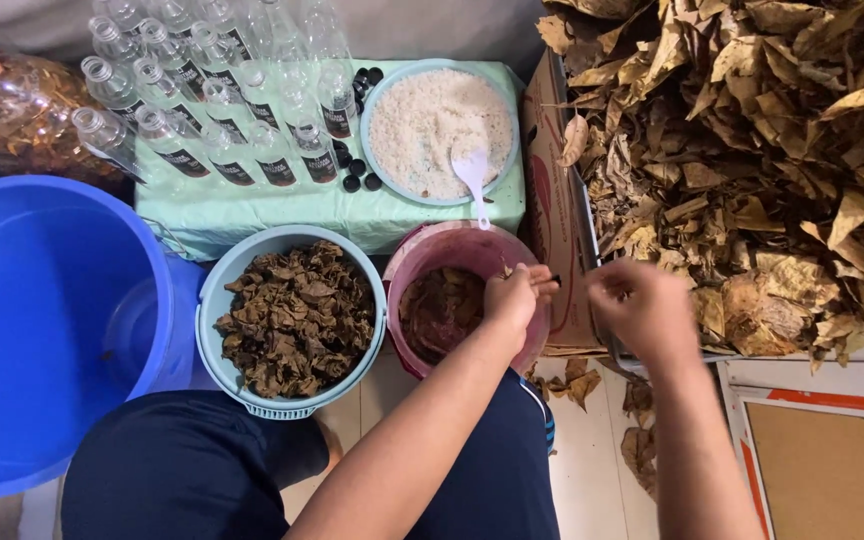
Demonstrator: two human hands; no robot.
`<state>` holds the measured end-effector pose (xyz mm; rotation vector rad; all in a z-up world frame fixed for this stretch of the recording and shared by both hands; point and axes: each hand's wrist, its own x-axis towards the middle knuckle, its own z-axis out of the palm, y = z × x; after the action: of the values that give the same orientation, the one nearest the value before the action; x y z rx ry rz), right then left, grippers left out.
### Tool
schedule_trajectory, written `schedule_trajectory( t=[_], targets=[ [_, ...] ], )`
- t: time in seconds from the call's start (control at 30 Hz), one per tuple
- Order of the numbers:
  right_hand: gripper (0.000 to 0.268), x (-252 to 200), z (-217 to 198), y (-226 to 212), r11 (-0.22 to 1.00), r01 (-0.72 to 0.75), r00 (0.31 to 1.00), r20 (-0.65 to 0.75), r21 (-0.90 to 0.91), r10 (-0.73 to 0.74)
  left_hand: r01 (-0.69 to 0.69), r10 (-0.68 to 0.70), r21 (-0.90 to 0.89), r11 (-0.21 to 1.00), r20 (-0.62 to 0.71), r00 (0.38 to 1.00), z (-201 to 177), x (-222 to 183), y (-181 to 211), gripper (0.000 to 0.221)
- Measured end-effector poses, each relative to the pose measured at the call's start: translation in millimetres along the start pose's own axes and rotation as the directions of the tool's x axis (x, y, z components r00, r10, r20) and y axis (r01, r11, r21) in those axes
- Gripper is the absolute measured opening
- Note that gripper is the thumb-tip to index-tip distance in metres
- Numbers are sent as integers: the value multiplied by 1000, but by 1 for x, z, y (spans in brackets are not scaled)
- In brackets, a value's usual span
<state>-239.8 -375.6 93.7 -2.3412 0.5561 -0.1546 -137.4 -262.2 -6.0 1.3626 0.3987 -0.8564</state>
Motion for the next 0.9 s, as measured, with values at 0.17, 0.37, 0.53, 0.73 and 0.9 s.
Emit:
schedule_trajectory(
  t=[0.17, 0.37, 0.53, 0.73, 0.9],
  targets=[
    [34, 47, -25, 69, 707, -214, 865, -467, -674, -184, 118, -120, 86, 989, 22, 993, -8, -51, 56, 75],
    [33, 62, -38, 90, 764, -260, 901, -433, -591, -29, 78, -90, 69, 995, 196, 976, -6, -27, 37, 70],
    [26, 48, -41, 61, 839, -194, 878, -472, -508, -83, 151, -139, -34, 988, 241, 961, 3, -29, 34, 27],
    [21, 19, -34, 16, 831, 3, 803, -493, -557, -334, 84, -83, 16, 996, 410, 908, 25, -34, 27, 34],
    [36, 1, -3, -11, 943, 64, 884, -420, -326, -205, 106, -29, -150, 983, 446, 894, 32, -47, 34, 37]
  ],
)
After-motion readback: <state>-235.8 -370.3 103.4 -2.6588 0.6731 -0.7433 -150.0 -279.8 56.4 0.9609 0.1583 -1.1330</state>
